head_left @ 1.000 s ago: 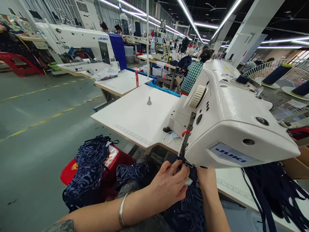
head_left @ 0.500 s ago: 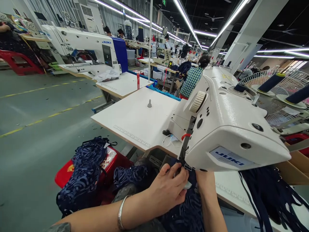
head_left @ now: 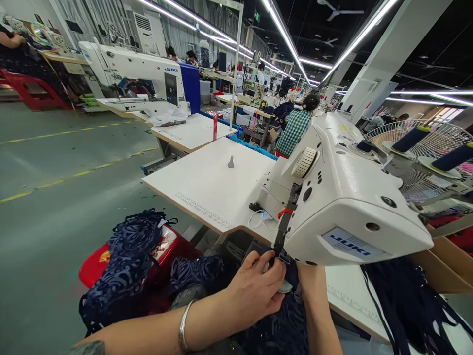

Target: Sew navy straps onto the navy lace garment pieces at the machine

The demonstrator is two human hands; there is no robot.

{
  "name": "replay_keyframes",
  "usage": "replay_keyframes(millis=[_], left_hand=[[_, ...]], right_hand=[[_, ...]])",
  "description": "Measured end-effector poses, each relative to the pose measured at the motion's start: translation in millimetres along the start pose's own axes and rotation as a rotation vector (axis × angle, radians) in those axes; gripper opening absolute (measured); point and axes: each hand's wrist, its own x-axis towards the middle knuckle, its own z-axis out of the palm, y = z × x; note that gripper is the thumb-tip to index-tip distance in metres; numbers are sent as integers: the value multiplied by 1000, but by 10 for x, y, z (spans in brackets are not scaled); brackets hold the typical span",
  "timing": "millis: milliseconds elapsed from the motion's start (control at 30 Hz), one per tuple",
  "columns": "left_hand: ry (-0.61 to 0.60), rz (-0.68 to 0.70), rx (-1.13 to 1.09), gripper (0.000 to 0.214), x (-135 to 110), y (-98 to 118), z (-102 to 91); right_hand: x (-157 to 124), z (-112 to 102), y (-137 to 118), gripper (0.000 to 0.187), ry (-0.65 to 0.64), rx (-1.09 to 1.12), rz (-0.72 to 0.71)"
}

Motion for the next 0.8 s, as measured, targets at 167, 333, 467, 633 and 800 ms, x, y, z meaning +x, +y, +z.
replay_keyframes(millis=[167,333,467,633,800], left_hand=[[-28,-1,-23,43,11,38,34],[-27,23,-33,41,35,69,8],[-35,26,-31,39,58,67,-29],[-8,53,-2,32,9,10,-14],[128,165,-130,16,-126,-91,-40]], right_hand=[[5,-1,-26,36,-35,-1,27],[6,-50,-69,29,-79,28,55],[-1,-91,-161,29,-96,68,94],[-146,-172,-215,31,-95,76,183],[-291,-425,96,41,-69,-57,276]])
